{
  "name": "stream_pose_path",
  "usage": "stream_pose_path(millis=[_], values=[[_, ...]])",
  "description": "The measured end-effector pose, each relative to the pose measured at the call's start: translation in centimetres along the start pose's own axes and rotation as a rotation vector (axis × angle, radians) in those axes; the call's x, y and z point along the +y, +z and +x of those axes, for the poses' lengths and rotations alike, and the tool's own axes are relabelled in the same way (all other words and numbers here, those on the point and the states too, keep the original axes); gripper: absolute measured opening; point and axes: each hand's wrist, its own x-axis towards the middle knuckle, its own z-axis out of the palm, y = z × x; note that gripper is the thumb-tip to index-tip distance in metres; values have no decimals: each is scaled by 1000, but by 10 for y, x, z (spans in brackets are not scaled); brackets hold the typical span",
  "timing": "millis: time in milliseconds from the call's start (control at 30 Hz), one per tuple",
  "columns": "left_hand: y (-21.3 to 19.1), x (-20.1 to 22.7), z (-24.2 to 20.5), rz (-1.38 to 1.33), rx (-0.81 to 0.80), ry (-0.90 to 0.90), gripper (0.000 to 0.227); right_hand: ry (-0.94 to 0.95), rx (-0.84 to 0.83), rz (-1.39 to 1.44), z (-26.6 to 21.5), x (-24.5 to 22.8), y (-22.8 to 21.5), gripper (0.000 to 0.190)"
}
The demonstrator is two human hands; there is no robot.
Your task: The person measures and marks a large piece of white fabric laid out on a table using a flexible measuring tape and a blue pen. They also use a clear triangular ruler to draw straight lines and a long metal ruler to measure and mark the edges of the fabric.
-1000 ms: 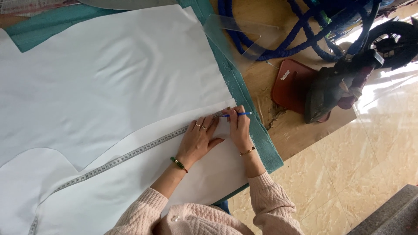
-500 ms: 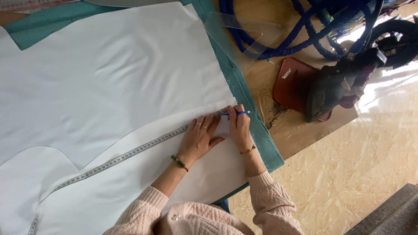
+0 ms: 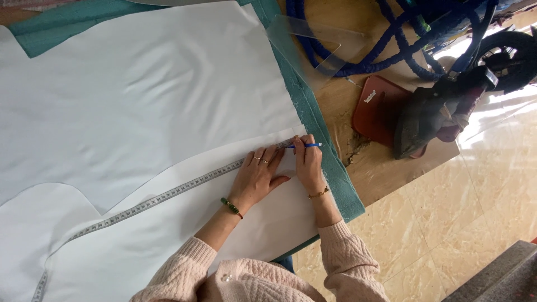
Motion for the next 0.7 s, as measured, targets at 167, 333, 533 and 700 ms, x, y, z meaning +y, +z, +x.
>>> stream_pose_path(millis=[167,333,533,700], values=[[3,0,0,34,12,9,70,5,-11,-1,-2,9,1,23],[0,0,0,16,17,10,70,16,52,64,1,7,0,26],[-1,6,-12,-34,-32,-107,72,39,122,135,-4,26,3,31],[-7,13,-59,67,128,-315,70,55,129,151,2,6,2,33]])
